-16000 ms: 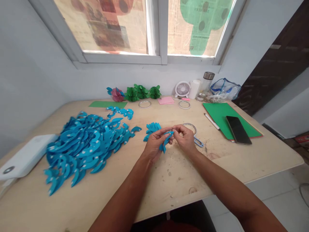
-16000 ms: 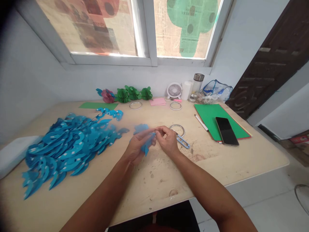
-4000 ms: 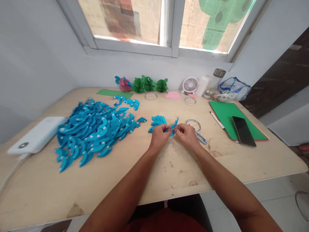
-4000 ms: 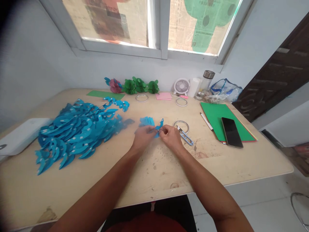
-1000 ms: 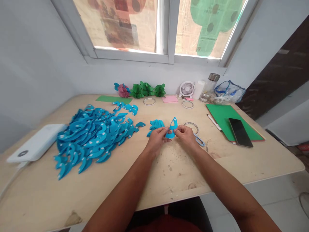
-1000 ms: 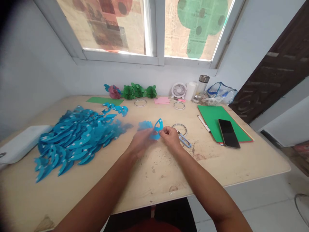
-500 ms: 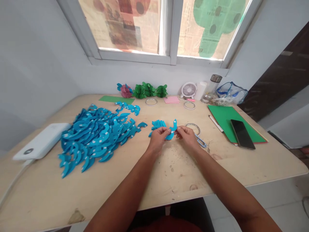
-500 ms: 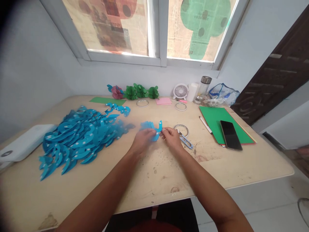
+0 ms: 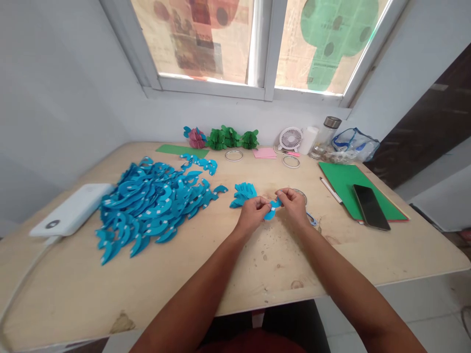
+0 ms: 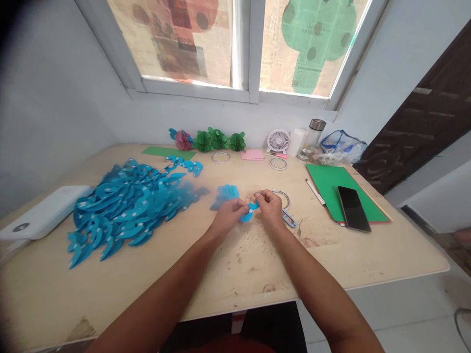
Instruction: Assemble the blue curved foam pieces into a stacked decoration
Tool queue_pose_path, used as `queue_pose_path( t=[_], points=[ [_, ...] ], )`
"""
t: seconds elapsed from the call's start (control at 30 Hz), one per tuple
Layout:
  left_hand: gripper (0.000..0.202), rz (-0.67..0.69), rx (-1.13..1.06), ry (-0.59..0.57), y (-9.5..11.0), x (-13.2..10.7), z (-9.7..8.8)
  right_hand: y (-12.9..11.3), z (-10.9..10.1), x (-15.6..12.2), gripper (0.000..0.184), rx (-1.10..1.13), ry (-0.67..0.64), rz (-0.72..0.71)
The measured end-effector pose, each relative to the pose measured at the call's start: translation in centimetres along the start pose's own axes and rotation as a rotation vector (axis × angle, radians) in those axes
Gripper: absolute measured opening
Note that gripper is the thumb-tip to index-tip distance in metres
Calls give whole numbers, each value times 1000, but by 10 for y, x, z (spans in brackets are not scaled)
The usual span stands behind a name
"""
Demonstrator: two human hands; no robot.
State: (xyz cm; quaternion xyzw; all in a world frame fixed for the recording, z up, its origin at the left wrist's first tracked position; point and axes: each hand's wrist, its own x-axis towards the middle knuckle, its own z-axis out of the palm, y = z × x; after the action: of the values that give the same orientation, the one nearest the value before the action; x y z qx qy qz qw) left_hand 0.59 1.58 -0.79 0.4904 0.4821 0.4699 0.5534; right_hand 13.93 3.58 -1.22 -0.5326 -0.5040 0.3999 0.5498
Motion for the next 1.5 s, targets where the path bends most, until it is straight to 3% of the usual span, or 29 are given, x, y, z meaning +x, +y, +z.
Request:
queue_pose_path(
  t=[0.23, 0.53, 0.73, 0.93, 1.13, 1.23, 1.37, 1.47, 1.5],
  points=[
    [13, -56, 88, -220, -2, -2, 0, 1, -3, 2, 28, -95, 18, -71],
    [17, -28, 47, -196, -1, -1, -2, 5, -5, 3, 34, -142, 59, -124],
    [23, 0, -74, -119, -3, 4, -2, 4, -9, 4, 39, -164, 196, -175],
    [25, 54, -73, -45, -6, 8, -4, -2, -10, 2, 42, -220, 217, -241],
    [24, 134, 38, 156, 10, 6, -11, -5, -11, 0, 40, -177, 261, -293],
    [28, 195, 107, 292, 29, -1, -31, -3, -11, 0, 39, -189, 243, -311],
    [30, 296, 289, 655, 40, -21, -87, -1, -9, -2, 37, -214, 212, -313],
    [36, 249, 581, 869, 34, -38, -133, 0, -7, -4, 37, -224, 195, -301],
    [36, 210, 766, 860, 30, -43, -145, 1, -7, -4, 37, -224, 191, -297]
  ],
)
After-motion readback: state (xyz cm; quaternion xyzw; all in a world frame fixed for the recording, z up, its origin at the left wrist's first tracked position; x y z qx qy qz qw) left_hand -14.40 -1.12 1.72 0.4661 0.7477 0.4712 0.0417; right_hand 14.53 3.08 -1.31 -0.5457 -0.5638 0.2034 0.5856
